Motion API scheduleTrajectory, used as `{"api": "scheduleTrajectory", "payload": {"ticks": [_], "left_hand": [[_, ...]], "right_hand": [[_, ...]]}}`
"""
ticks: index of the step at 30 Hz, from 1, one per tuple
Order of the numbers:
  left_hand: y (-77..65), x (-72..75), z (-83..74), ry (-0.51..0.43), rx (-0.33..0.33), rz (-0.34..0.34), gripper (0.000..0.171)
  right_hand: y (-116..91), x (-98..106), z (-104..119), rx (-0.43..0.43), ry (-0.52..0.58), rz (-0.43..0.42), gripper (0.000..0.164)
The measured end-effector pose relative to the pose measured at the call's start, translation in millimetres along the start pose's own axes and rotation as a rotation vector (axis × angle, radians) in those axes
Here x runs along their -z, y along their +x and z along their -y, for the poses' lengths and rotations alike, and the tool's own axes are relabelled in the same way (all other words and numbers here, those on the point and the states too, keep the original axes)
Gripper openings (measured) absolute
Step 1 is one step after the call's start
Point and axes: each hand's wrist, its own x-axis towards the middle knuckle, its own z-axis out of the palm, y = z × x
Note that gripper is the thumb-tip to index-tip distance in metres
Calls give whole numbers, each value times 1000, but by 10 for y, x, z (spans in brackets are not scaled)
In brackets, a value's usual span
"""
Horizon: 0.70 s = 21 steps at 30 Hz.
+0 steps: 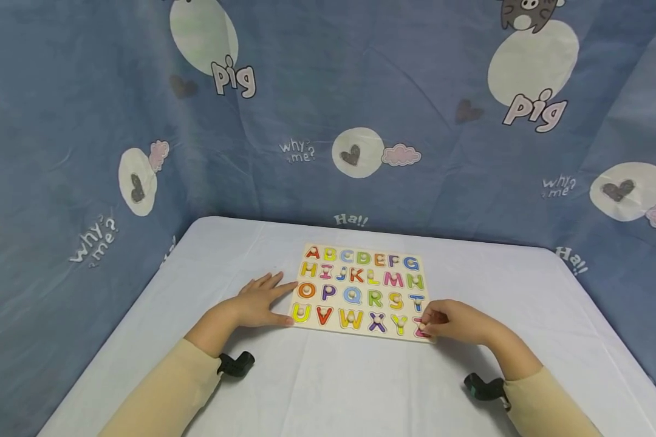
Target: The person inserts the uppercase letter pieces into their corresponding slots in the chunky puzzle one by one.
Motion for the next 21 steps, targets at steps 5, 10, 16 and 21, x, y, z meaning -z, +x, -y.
{"api": "scheduleTrajectory", "payload": {"ticks": [5, 10, 16, 21], "left_hand": [[-2, 5, 37, 4, -8, 0, 91], [-24, 3, 52, 1, -15, -14, 90], [-63, -25, 115, -7, -31, -46, 86], [-170, -14, 205, -31, -26, -75, 79]], "right_hand": [[-142, 127, -15, -1, 2, -26, 10], [-318, 270, -16, -34, 7, -67, 19], [-508, 412, -92, -42, -15, -140, 25], [-655, 526, -189, -63, -80, -206, 24]]}}
